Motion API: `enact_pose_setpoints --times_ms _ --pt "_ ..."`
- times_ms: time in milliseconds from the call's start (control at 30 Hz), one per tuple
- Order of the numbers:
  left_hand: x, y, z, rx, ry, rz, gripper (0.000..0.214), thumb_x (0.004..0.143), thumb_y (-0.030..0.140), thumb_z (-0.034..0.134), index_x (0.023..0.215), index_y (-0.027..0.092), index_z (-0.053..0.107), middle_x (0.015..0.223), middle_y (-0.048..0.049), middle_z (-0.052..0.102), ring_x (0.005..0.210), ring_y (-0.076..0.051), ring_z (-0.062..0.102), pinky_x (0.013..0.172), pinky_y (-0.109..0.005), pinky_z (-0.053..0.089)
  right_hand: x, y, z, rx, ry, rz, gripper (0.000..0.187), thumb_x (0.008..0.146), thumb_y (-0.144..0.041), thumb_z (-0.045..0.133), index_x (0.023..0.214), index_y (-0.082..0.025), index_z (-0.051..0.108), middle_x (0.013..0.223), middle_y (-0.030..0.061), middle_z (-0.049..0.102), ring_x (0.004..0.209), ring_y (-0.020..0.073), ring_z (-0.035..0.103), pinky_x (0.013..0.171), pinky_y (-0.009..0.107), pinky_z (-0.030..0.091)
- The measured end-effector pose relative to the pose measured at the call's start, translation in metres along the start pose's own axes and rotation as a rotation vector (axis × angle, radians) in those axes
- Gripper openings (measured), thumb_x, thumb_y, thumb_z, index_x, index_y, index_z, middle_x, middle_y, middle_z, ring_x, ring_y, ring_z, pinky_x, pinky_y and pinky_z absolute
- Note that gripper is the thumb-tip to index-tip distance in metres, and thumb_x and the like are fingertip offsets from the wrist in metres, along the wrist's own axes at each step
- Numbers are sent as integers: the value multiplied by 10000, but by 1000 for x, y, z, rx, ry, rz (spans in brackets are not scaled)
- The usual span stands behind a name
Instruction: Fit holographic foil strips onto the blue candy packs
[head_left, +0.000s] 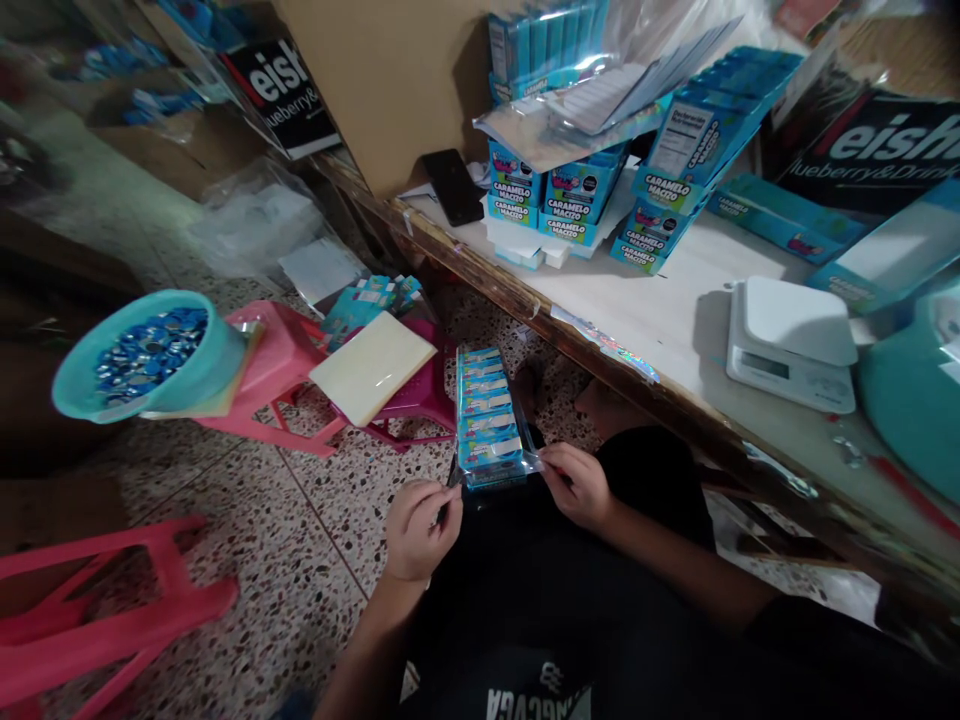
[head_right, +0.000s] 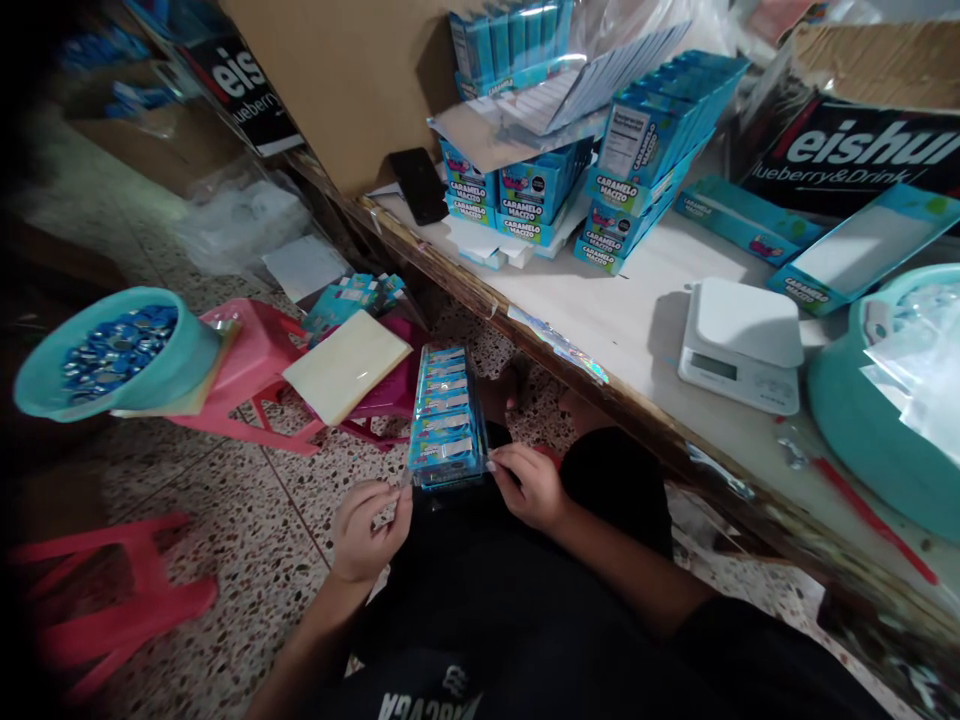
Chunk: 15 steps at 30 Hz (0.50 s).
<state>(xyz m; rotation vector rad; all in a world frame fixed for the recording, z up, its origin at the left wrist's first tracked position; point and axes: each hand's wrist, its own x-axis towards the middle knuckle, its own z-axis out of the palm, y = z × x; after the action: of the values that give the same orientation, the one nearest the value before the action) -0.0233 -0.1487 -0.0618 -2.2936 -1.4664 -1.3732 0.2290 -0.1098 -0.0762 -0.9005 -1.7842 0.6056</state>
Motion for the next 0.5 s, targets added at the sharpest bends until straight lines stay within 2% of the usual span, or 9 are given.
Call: enact_pose_setpoints --times_ms 167,300,400,433,500 --pt "14 8 0 -34 -22 -8 300 738 13 748 968 187 668 802 -28 675 749 -161 637 752 -330 560 -1 1 0 17 12 3 140 919 -92 592 969 -202 662 905 86 719 842 187 700 739 290 587" --pt "12 9 1 -137 3 -41 235 745 33 741 864 220 665 752 3 671 727 -149 651 795 -340 571 0 0 -1 43 34 40 129 919 -105 590 956 -205 663 895 84 717 823 187 689 729 299 570" --pt "0 -2 -1 -248 -29 -132 88 796 221 741 781 235 656 754 0 682 744 -165 664 805 -359 575 -1 -2 -4 79 38 84 110 921 -134 589 941 -202 673 897 89 718 820 193 685 731 310 558" --pt "-4 -8 0 -277 -19 -200 117 846 333 692 799 233 654 806 -20 692 801 -183 671 824 -379 573 -2 -2 -6 97 32 100 92 919 -158 600 934 -201 680 898 91 721 822 196 686 737 313 556" --pt "-8 -20 4 -311 30 -392 325 945 506 493 931 219 646 992 -77 692 978 -221 660 900 -431 554 -3 -2 -9 147 9 137 81 908 -264 645 908 -199 694 894 91 726 825 207 691 749 319 559"
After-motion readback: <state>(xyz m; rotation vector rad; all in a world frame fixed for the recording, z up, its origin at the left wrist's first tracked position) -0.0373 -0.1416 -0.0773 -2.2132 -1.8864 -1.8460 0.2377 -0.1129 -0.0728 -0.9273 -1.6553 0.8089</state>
